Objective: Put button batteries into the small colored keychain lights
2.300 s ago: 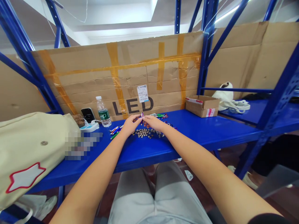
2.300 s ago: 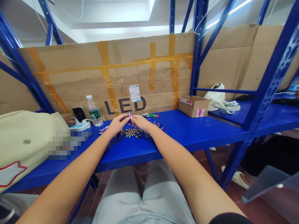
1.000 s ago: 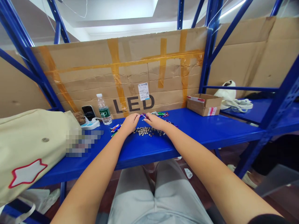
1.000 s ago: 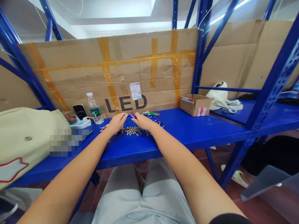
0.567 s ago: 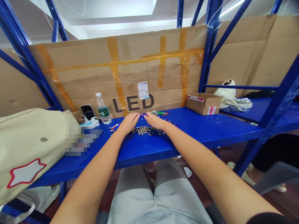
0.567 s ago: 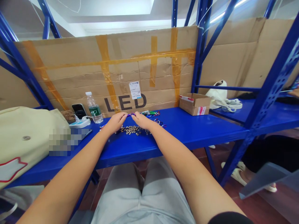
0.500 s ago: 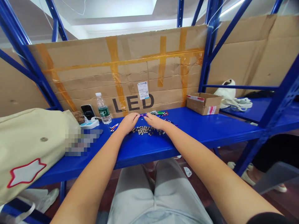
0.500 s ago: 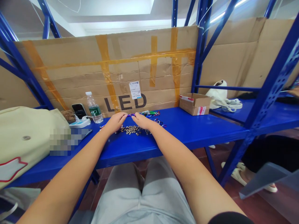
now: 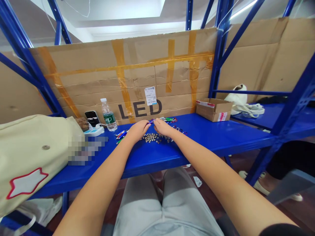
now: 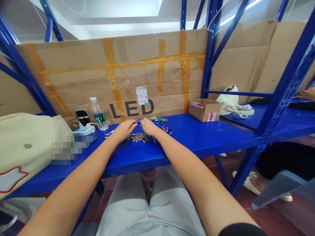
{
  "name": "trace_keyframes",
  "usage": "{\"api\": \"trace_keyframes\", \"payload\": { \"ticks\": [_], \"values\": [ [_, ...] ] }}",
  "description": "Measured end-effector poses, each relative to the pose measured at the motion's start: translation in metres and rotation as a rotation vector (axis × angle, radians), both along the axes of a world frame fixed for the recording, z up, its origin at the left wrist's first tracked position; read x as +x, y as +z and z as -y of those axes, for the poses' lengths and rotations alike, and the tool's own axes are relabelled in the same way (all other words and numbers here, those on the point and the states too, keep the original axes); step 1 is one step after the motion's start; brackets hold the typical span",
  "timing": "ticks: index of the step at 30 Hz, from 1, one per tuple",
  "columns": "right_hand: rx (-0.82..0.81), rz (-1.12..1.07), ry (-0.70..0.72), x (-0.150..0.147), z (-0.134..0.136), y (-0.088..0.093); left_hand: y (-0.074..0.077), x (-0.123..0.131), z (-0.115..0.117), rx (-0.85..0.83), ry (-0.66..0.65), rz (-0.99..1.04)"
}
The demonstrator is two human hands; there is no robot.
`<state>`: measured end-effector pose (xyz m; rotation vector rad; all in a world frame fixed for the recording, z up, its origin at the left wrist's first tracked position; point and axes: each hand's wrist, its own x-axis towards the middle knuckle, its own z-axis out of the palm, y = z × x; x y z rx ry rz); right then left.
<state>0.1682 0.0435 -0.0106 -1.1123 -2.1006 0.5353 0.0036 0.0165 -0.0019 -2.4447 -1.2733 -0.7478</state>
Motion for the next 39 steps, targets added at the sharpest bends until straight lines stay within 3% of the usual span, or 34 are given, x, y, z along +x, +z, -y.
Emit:
{"api": "trace_keyframes", "payload": {
  "ticks": [3, 6, 9, 13, 15, 18, 20, 23, 25, 30, 34, 37, 39],
  "values": [
    [-0.16, -0.195, -0.009, 0.001, -0.003, 0.003, -0.001, 0.004, 0.004, 0.002, -0.003, -0.022],
    [-0.044, -0.228, -0.27, 0.023, -0.012, 0.01, 0.0, 0.005, 0.006, -0.019, -0.016, -0.006],
    [0.106, -0.003, -0.467, 0.058, -0.024, 0.013, 0.001, 0.001, 0.005, -0.03, -0.002, 0.054],
    [-0.076, 0.337, -0.463, 0.092, -0.029, 0.007, 0.002, -0.006, 0.002, -0.061, 0.009, 0.089],
    [-0.152, 0.407, -0.488, 0.096, -0.026, 0.006, 0.001, -0.008, 0.001, -0.069, 0.003, 0.095],
    [-0.113, 0.38, -0.588, 0.085, -0.017, 0.007, 0.0, -0.006, 0.0, -0.074, -0.02, 0.102],
    [-0.048, 0.314, -0.542, 0.069, -0.012, 0.008, -0.002, -0.003, 0.0, -0.068, -0.06, 0.095],
    [-0.036, 0.216, -0.237, 0.039, -0.006, 0.005, -0.005, 0.002, -0.001, -0.026, -0.122, 0.075],
    [-0.03, 0.168, -0.131, 0.023, -0.003, 0.002, -0.007, 0.004, -0.003, 0.018, -0.143, 0.056],
    [-0.161, 0.085, -0.098, 0.01, -0.002, -0.001, -0.01, 0.004, -0.007, 0.141, -0.221, 0.037],
    [-0.099, 0.033, -0.052, 0.007, -0.009, 0.01, -0.003, 0.004, -0.002, 0.155, -0.189, 0.124],
    [-0.039, 0.026, -0.062, -0.005, -0.015, 0.018, 0.004, 0.002, 0.005, 0.065, -0.101, 0.27],
    [0.016, 0.039, -0.092, -0.015, -0.016, 0.02, 0.006, -0.002, 0.007, -0.087, -0.036, 0.412]
  ]
}}
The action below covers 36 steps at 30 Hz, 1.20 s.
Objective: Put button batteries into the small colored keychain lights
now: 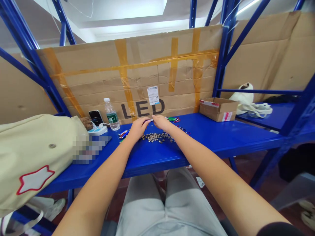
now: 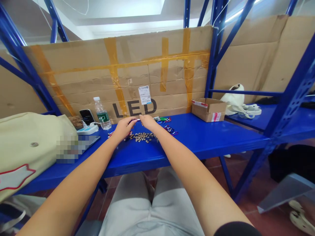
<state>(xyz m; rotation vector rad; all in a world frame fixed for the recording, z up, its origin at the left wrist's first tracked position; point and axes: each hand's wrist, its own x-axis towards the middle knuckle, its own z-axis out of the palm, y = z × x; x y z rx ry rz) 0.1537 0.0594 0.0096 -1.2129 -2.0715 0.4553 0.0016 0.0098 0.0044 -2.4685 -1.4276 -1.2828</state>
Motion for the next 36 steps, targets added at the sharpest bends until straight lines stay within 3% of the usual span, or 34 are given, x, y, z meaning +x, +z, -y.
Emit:
{"api": "trace_keyframes", "payload": {
  "ticks": [2, 5, 8, 11, 16, 21, 28, 36],
  "values": [
    [0.128, 0.024, -0.03, -0.006, 0.002, -0.002, -0.001, -0.005, -0.001, -0.244, -0.018, 0.202],
    [0.325, 0.105, -0.053, -0.007, 0.009, -0.008, -0.005, -0.011, -0.005, -0.637, -0.175, 0.487],
    [0.324, 0.235, -0.077, -0.003, 0.015, -0.014, -0.01, -0.011, -0.006, -0.802, -0.253, 0.547],
    [0.265, 0.332, -0.062, 0.0, 0.016, -0.017, -0.01, -0.009, -0.003, -0.743, -0.182, 0.405],
    [0.168, 0.454, -0.018, 0.002, 0.02, -0.021, -0.005, -0.012, 0.001, -0.568, -0.111, -0.026],
    [0.196, 0.606, 0.007, 0.001, 0.025, -0.026, -0.007, -0.016, -0.004, -0.42, -0.064, -0.361],
    [0.263, 0.649, -0.032, 0.005, 0.022, -0.025, -0.007, -0.017, -0.01, -0.271, -0.086, -0.463],
    [0.193, 0.713, -0.012, 0.02, 0.03, -0.02, -0.006, -0.022, -0.01, -0.126, -0.117, -0.569]
  ]
}}
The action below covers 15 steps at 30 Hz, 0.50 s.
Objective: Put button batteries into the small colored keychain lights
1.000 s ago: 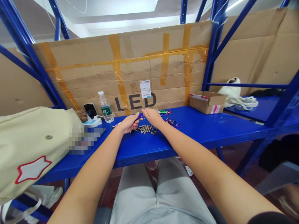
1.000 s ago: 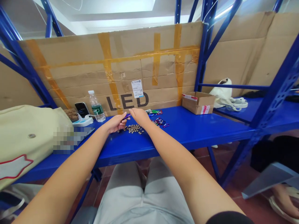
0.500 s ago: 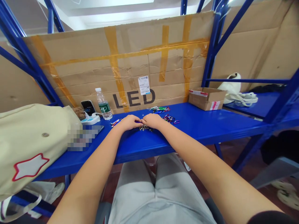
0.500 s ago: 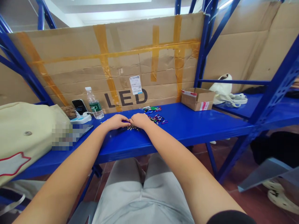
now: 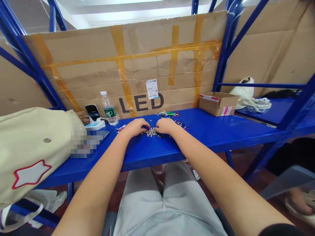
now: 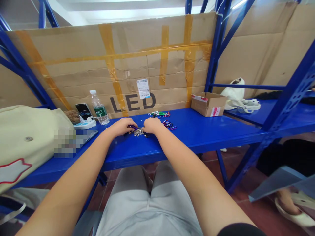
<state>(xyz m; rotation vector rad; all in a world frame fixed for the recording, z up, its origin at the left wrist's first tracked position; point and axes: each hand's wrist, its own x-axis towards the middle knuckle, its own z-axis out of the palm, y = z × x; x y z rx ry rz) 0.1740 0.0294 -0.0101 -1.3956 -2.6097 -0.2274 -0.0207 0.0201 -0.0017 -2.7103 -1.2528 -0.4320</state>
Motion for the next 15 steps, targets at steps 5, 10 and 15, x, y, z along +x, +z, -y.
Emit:
{"api": "trace_keyframes", "payload": {
  "ticks": [5, 10, 15],
  "values": [
    [-0.026, -0.002, -0.023, 0.0018, 0.0001, 0.0008, 0.0018, 0.0052, 0.0052, 0.118, 0.071, -0.063],
    [-0.043, 0.041, -0.025, 0.0031, -0.0012, 0.0011, 0.0044, 0.0093, 0.0098, 0.148, 0.12, -0.141],
    [-0.012, -0.023, -0.049, 0.0074, -0.0015, 0.004, 0.0032, 0.0102, 0.009, 0.169, 0.12, -0.137]
  ]
}}
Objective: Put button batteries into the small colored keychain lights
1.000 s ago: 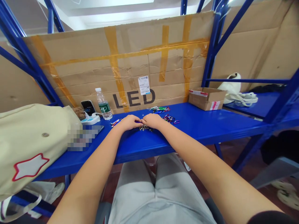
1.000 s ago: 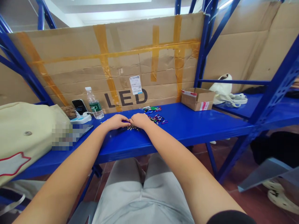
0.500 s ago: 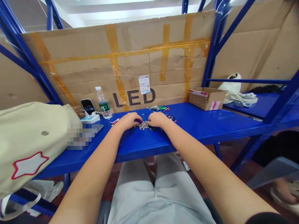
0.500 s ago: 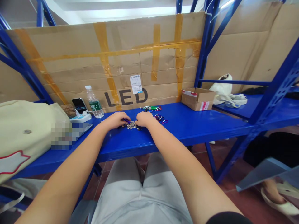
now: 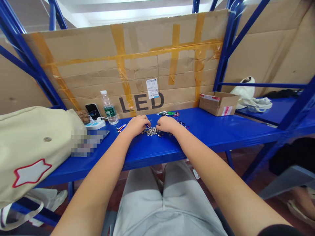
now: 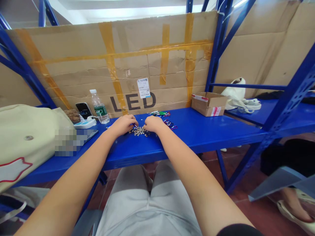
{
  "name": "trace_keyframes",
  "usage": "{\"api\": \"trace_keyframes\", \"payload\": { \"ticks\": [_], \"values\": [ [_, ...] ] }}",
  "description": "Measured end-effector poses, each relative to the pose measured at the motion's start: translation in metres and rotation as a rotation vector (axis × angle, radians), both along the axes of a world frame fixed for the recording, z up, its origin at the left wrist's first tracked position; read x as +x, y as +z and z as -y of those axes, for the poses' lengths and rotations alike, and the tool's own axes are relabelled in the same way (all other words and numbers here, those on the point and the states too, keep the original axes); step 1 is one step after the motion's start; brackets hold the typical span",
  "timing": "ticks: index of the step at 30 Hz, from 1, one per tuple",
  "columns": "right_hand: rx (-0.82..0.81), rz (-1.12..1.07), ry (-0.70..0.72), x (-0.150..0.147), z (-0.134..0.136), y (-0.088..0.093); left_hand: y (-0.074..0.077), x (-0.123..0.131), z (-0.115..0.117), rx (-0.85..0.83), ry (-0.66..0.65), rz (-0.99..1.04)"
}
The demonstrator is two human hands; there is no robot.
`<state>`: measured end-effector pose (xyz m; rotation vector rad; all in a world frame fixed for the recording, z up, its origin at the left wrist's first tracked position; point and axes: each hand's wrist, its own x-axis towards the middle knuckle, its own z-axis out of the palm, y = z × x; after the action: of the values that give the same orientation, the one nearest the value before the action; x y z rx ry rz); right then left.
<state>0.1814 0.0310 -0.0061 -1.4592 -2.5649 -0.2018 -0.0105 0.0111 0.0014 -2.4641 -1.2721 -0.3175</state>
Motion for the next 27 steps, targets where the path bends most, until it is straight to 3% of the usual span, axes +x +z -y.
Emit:
{"api": "trace_keyframes", "payload": {
  "ticks": [7, 11, 15, 20, 24, 27],
  "values": [
    [-0.063, 0.007, 0.049, 0.01, -0.003, 0.002, -0.006, -0.001, -0.007, -0.022, -0.051, 0.082],
    [-0.099, -0.005, 0.066, 0.011, -0.001, 0.002, -0.006, -0.003, -0.009, -0.119, -0.12, 0.356],
    [-0.04, -0.211, 0.105, 0.009, 0.001, 0.002, -0.007, -0.007, -0.009, -0.281, -0.074, 0.647],
    [0.072, -0.487, 0.338, 0.002, 0.003, 0.0, -0.008, -0.01, -0.01, -0.395, -0.121, 0.779],
    [0.14, -0.572, 0.502, -0.004, 0.005, -0.003, -0.006, -0.006, -0.009, -0.334, -0.093, 0.714],
    [0.227, -0.576, 0.622, -0.01, 0.005, -0.004, -0.005, 0.0, -0.009, -0.294, -0.17, 0.669]
  ]
}}
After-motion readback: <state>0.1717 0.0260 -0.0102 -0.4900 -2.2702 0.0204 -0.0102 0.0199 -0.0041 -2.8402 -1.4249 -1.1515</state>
